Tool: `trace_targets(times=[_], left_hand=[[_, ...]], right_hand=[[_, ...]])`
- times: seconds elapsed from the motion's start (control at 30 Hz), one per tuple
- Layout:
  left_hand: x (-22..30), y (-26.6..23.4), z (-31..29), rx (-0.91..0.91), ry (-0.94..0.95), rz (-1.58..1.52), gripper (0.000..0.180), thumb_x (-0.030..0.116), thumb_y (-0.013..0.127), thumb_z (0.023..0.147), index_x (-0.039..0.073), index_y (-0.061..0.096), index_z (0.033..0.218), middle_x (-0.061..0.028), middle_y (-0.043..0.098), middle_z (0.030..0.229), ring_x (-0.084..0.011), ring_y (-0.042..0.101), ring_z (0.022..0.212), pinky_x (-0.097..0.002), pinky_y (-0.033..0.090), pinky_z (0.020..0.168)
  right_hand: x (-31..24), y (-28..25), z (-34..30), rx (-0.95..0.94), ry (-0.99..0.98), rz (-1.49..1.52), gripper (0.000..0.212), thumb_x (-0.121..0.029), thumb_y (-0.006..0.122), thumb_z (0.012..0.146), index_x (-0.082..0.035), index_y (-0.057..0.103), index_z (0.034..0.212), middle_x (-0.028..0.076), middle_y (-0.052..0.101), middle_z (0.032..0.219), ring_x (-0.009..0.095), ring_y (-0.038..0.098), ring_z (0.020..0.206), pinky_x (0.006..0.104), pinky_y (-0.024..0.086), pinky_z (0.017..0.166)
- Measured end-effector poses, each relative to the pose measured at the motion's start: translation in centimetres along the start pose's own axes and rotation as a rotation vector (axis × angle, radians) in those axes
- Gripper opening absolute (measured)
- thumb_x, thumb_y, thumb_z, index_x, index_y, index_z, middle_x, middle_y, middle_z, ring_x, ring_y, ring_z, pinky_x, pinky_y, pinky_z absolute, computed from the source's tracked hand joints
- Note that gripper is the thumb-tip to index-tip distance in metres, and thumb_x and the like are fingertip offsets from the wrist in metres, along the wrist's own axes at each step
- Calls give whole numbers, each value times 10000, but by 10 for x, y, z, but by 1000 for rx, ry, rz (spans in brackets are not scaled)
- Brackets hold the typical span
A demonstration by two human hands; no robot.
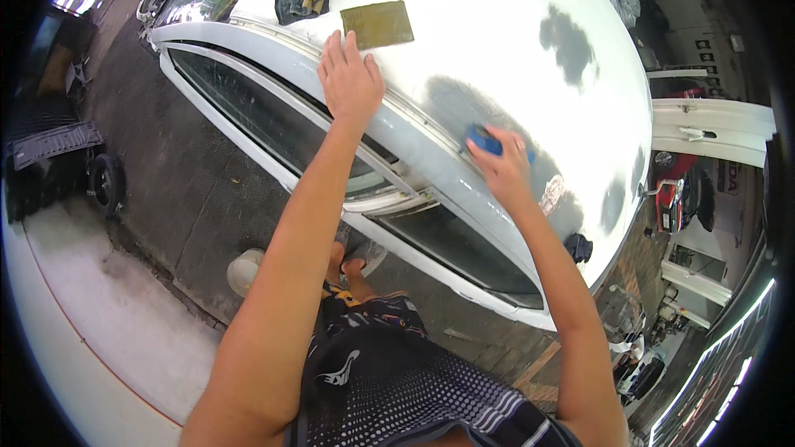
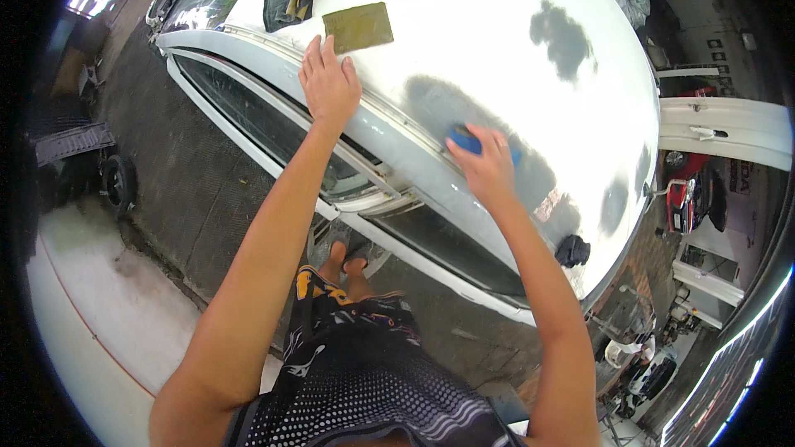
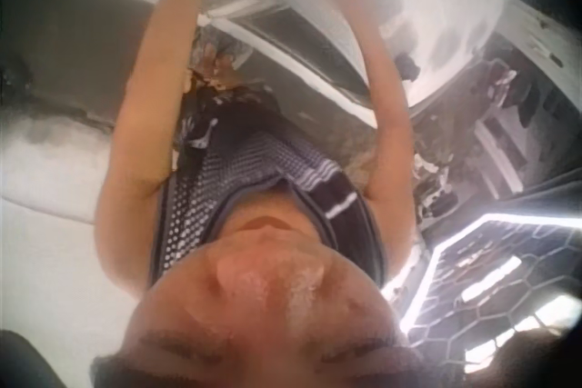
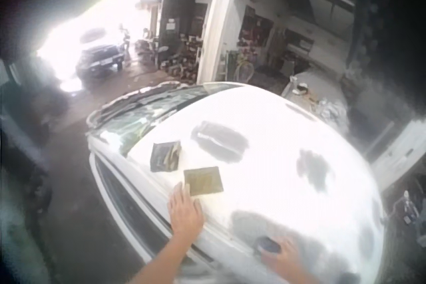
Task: The person sands the hood of a white car using a sanding block and a cloth. They repeatedly rub the surface, occasionally dipping the cloth into a bucket of water. The person switches between different sanding blocks and continues sanding various areas of the hood.
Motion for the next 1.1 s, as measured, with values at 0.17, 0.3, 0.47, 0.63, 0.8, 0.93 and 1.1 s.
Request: trace_targets(times=[0.17,0.3,0.47,0.63,0.8,0.93,1.1], left_hand=[[5,3,9,2,8,-39,537,186,612,964,-14,489,1447,-252,476,1509,-416,424,1435,-530,333,1173],[5,6,0,-32,-6,-61,531,175,610,957,-9,494,1441,-245,479,1509,-414,428,1431,-526,334,1172],[-6,0,1,-14,-25,-30,525,173,608,955,-7,501,1436,-239,480,1512,-412,426,1434,-528,335,1172],[4,7,4,-44,-15,-41,532,189,613,956,-6,503,1438,-236,483,1507,-407,420,1442,-529,333,1172],[-9,2,2,-13,-8,-26,513,195,614,958,-3,524,1423,-233,484,1508,-402,419,1446,-530,332,1172],[-1,5,3,-10,0,-25,510,198,616,958,0,524,1419,-230,483,1509,-401,419,1446,-528,335,1167],[0,7,1,-37,14,-25,511,199,618,957,7,519,1420,-226,487,1503,-394,420,1446,-526,340,1157]], right_hand=[[-28,45,71,73,-45,64,288,-146,814,790,-206,829,1070,121,672,1254,337,631,1127,478,502,990],[-36,52,82,63,-2,80,314,-129,820,788,-217,839,1088,83,677,1245,325,621,1097,440,527,934],[-13,24,38,-14,-40,23,315,-103,793,799,-223,839,1087,76,678,1255,314,622,1102,425,532,931],[-28,50,95,-34,-28,93,415,-11,707,774,-215,825,1116,97,671,1321,331,623,1158,424,522,967],[-19,13,24,-79,7,53,328,-101,776,798,-227,834,1095,73,690,1267,305,626,1121,408,538,932],[-28,35,79,-10,-45,-1,335,-105,788,783,-225,836,1092,72,698,1261,300,633,1117,401,540,946],[-28,39,79,-66,-68,17,313,-116,800,784,-227,843,1074,61,702,1268,298,649,1101,390,540,953]])
Point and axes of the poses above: each hand's wrist, its own z-axis towards the middle knuckle, its own y-axis out of the palm, x = y × z, the point moved 5 cm from there along z, towards the middle knuckle
